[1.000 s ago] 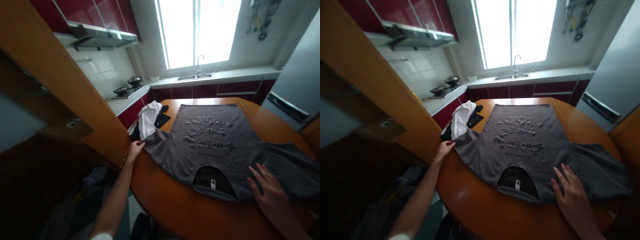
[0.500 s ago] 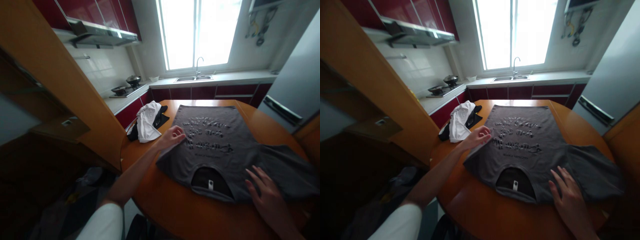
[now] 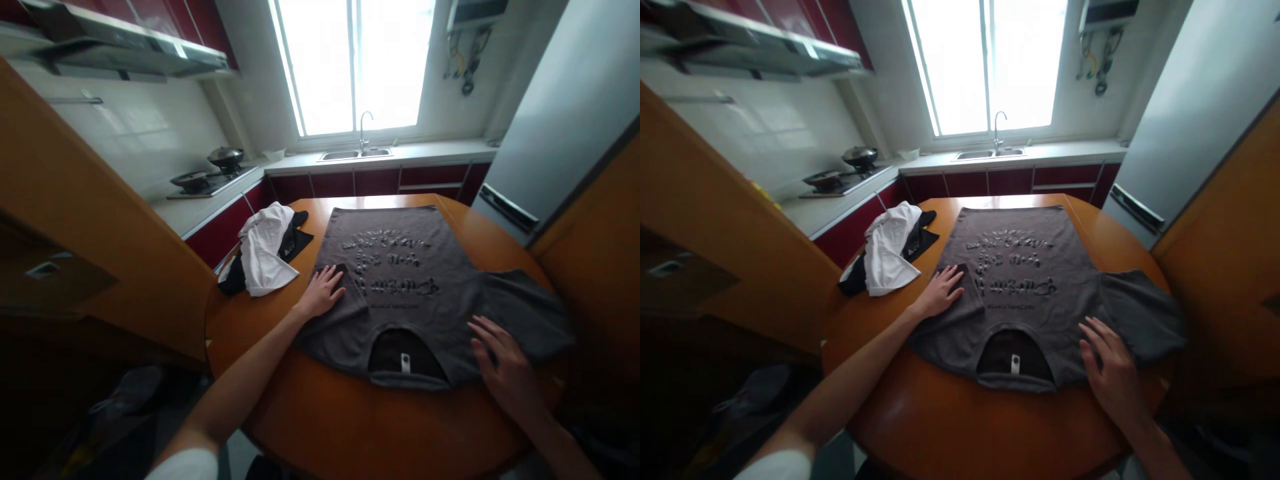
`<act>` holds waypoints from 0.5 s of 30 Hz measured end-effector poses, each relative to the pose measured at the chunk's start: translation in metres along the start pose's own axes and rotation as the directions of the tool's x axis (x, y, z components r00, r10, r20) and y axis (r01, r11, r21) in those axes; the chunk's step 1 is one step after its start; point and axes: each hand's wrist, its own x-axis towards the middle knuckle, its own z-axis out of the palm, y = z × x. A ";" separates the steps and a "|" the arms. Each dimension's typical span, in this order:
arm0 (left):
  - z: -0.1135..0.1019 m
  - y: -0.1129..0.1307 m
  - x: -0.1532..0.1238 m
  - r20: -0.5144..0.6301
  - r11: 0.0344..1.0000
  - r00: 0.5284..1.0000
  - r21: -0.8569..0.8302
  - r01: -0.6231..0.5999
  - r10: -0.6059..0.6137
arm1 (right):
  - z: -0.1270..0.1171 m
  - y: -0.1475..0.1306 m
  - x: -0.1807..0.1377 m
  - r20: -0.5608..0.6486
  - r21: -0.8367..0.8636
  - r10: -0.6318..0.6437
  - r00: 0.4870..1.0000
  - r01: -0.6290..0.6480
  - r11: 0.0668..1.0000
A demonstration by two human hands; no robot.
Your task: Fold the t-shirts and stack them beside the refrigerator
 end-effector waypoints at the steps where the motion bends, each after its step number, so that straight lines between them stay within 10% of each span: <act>1: 0.001 -0.001 0.001 -0.016 0.999 1.000 0.032 -0.005 0.006 | -0.002 -0.002 0.000 -0.005 0.007 0.012 1.000 -0.012 1.000; 9: 0.007 -0.008 0.010 0.057 0.988 0.998 0.154 -0.007 -0.002 | -0.035 0.026 0.015 -0.204 -0.035 0.231 0.951 -0.243 0.969; 15: 0.019 -0.024 0.019 0.041 0.976 0.999 0.218 -0.018 0.009 | -0.067 0.117 0.023 -0.473 0.084 0.609 0.636 -0.656 0.750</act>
